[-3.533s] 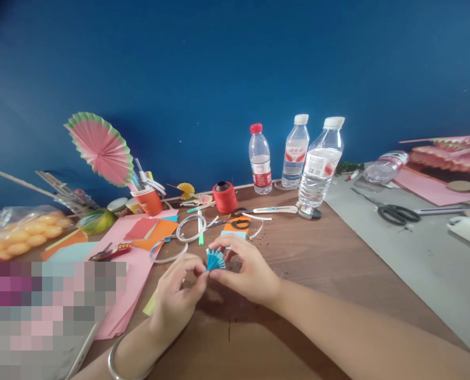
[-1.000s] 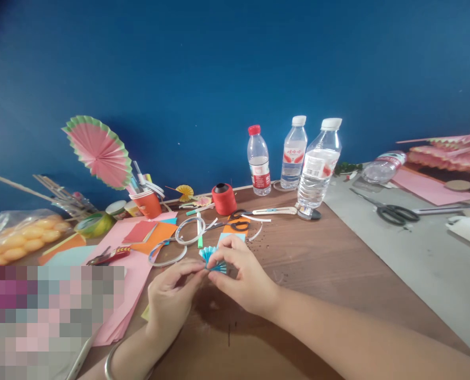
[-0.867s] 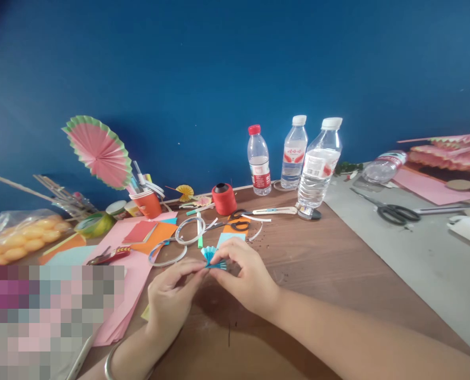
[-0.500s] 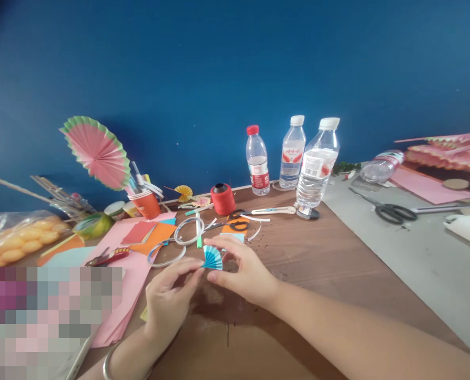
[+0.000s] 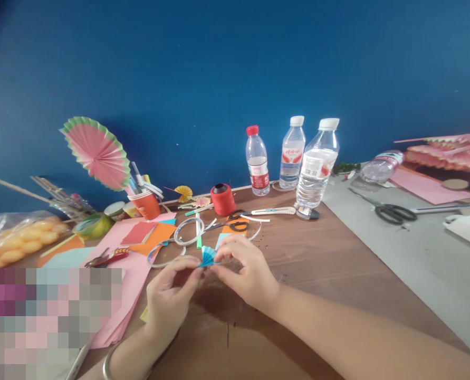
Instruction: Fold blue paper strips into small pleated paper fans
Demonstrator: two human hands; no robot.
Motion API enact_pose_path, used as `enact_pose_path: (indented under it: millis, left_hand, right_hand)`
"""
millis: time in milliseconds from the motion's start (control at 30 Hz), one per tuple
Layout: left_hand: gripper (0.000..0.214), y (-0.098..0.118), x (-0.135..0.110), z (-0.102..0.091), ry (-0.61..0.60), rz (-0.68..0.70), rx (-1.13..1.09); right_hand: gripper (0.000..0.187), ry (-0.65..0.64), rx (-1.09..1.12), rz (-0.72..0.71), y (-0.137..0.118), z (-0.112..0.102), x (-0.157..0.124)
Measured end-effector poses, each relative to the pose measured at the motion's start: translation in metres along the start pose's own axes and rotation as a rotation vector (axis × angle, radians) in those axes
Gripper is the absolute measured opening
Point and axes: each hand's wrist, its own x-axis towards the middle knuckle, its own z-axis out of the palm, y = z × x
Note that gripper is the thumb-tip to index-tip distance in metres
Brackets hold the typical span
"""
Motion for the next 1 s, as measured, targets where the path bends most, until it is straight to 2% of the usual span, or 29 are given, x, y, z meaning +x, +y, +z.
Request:
enact_pose_path:
  millis: [100,233,367,700,1000]
  left_hand:
    - [0.007,0.0001,0.0011,0.0004,-0.018,0.014,-0.017]
    - [0.011,0.0022,0.0041,0.0001,-0.040,0.082,-0.046]
    - [0.010,0.0035,0.0048,-0.0008,-0.031,0.094,0.017]
    - [0.016,0.0038,0.0052,-0.0013,-0.003,0.141,0.035]
    - [0.017,0.0047,0.0034,-0.0006,-0.096,0.096,-0.081]
  right_hand:
    - [0.004,-0.004,-0.026,0.035,-0.0006,-0.0005,0.0000]
    - [0.006,-0.024,0.044,0.080,0.0002,0.0005,0.0003]
    - [0.002,-0.035,0.080,0.116,0.0007,0.0020,0.0006]
    - [0.005,0.015,0.161,0.173,0.0045,0.0035,0.0012]
    - [0.013,0.034,0.179,0.254,0.0049,0.0047,-0.0025]
